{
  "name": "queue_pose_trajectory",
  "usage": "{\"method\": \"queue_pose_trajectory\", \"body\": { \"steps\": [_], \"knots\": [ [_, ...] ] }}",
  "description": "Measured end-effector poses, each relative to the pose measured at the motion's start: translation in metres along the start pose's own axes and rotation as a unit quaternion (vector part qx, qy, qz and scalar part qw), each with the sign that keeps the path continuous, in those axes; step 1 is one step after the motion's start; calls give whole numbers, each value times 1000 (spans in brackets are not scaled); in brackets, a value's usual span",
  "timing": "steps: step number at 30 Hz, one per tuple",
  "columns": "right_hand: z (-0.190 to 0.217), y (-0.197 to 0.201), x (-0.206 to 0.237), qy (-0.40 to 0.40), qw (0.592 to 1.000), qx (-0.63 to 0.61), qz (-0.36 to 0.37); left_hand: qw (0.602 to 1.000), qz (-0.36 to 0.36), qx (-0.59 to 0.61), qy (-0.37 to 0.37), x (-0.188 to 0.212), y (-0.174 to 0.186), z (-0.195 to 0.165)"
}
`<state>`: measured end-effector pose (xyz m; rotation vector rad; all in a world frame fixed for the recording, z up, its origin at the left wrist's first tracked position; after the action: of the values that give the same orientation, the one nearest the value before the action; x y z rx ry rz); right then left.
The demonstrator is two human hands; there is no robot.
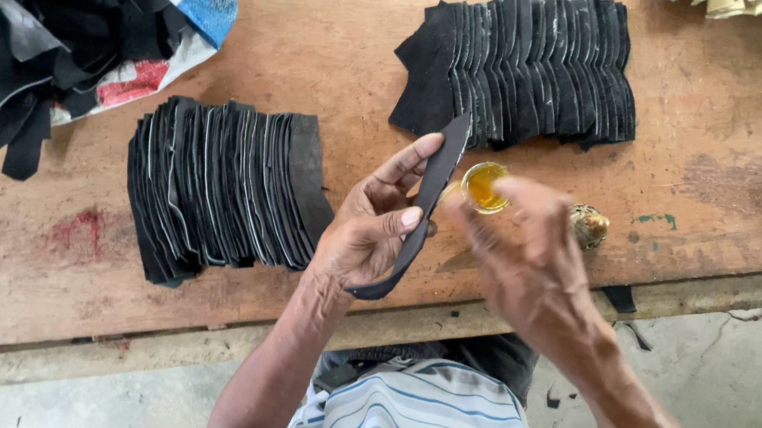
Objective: The person holds a black rubber shoe component in one hand and rubs yellow glue from a small cup onto its edge with their fingers. They place the coated piece onto a growing stack of finished pieces and pick up the next piece, repeating the gluing cycle.
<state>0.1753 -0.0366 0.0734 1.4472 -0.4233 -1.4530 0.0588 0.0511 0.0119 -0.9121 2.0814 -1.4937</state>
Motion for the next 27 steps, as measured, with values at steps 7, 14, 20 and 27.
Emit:
{"method": "queue_pose_trajectory", "body": {
  "steps": [7,14,20,27],
  "knots": [
    [-10,-3,-4,-73,994,-80,-7,1000,17,-25,7,6,-2,-1],
    [-18,-12,-14,-91,994,-51,26,999,27,-15,30,10,-4,5],
    [-37,-8,-14,-111,982,-150,-2,999,13,-33,33,11,-3,7],
    [-9,-20,-6,-99,982,-152,49,999,14,-44,10,-1,5,2]
  ]
}}
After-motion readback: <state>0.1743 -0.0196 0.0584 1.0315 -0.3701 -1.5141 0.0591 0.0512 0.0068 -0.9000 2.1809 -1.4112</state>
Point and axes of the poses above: each hand's wrist, its own x-axis away from the middle knuckle, its own y-axis out of the back of the hand, z = x × y, the point moved 8 cm from there along -x, towards the middle knuckle, and after that the axes turned 6 degrees about -z, right-handed, at the moved point
